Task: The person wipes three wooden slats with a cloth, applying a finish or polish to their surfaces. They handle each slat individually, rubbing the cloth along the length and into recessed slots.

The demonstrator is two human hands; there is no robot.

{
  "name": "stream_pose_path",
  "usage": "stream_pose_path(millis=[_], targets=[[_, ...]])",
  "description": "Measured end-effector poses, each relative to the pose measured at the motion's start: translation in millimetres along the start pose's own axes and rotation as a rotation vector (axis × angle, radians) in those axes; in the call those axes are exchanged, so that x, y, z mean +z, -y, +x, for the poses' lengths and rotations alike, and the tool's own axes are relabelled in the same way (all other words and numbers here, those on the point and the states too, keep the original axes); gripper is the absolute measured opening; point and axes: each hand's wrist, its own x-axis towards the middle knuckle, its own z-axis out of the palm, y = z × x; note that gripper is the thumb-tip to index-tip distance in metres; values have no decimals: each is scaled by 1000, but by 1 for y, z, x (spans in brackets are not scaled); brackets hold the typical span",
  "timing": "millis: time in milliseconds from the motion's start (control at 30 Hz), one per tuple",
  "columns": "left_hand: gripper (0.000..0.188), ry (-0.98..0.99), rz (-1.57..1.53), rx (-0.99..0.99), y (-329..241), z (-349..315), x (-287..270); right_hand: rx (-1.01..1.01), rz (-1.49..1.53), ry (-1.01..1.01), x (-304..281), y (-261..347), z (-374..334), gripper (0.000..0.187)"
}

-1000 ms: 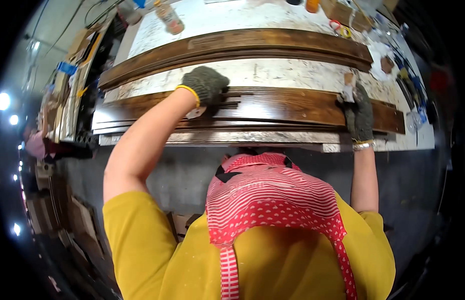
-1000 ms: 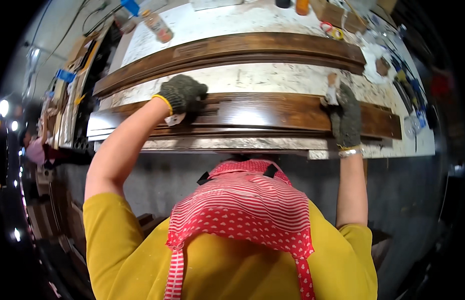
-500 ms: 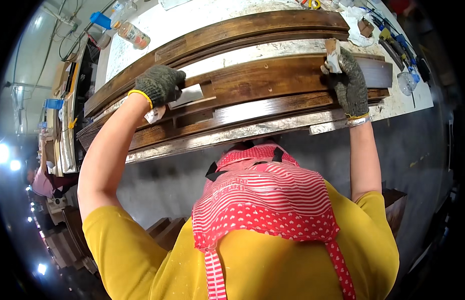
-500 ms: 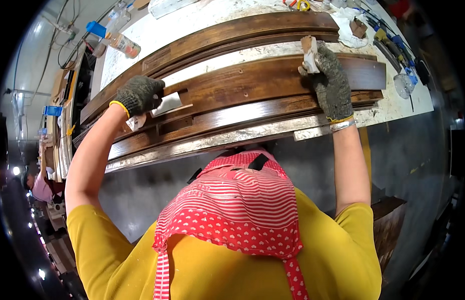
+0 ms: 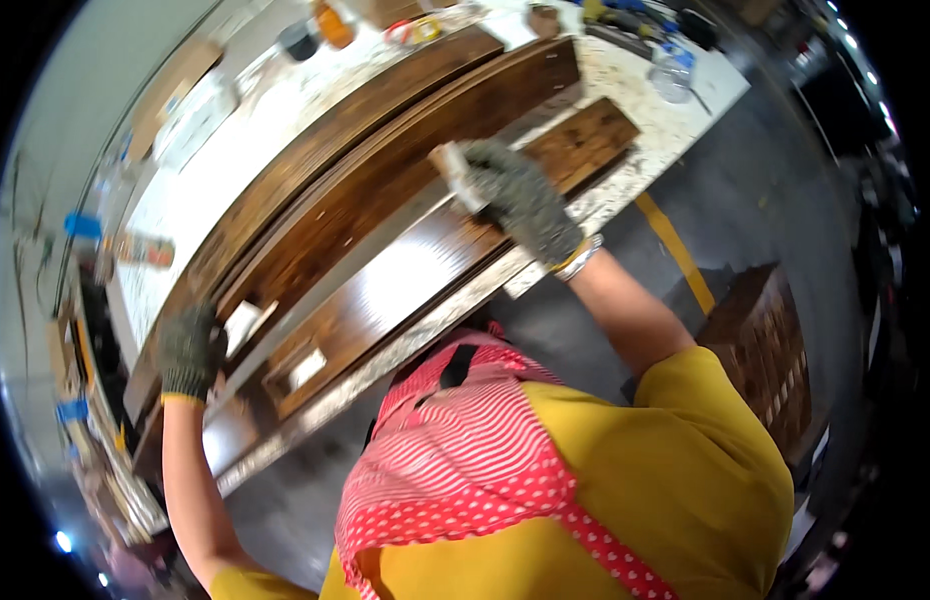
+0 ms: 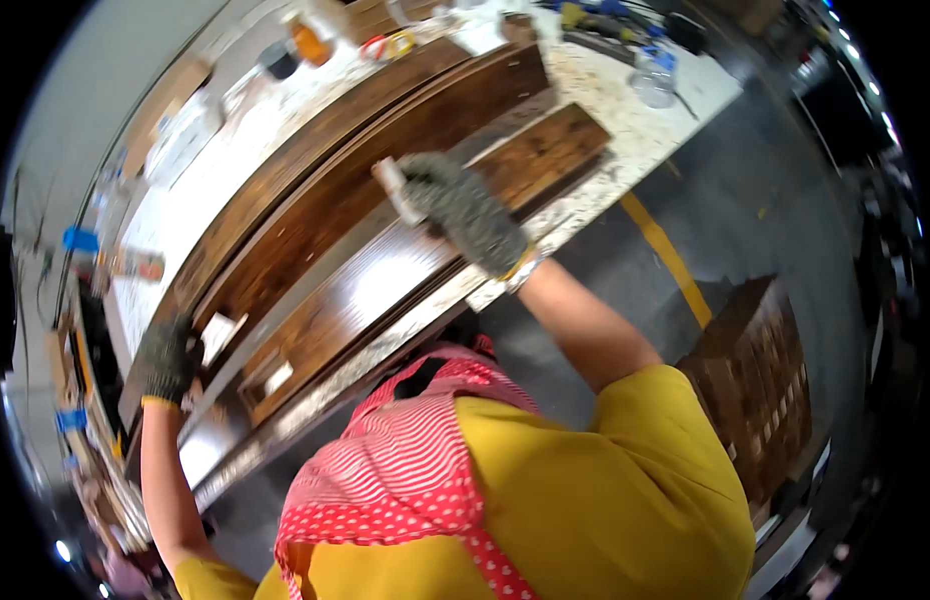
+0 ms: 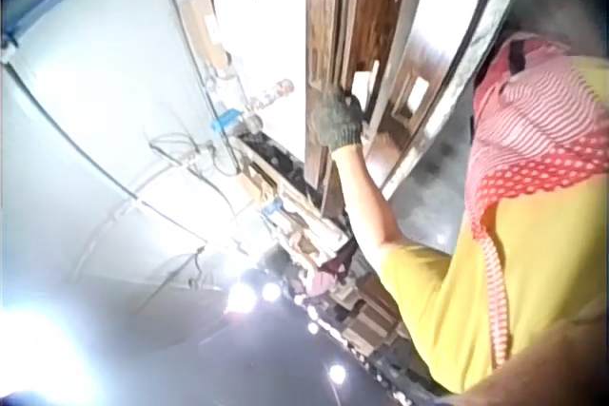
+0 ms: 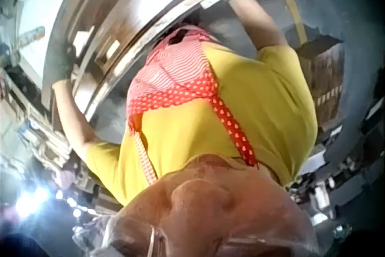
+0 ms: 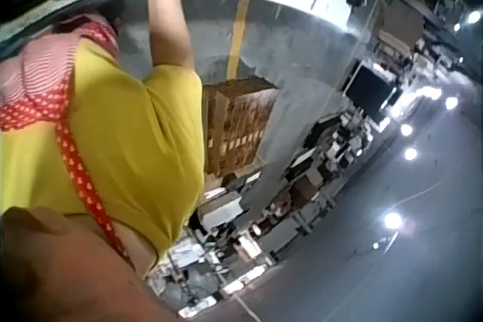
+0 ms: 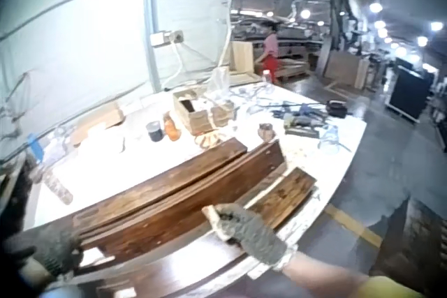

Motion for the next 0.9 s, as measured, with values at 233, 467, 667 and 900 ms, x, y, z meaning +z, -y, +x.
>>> stream_pose_path(millis=[233, 467, 667, 900], targets=[[16, 120, 43, -65, 6, 17, 8, 55, -57, -3, 4, 2, -8, 43], [15, 107, -24, -53, -2, 28, 52, 125, -98, 0, 0, 4, -7, 47], [28, 99, -61, -105, 5, 36, 73, 17, 3, -72, -3, -12, -14, 38], [20, 55, -60, -151, 3, 34, 53, 46, -137, 131, 13, -34, -25, 52]])
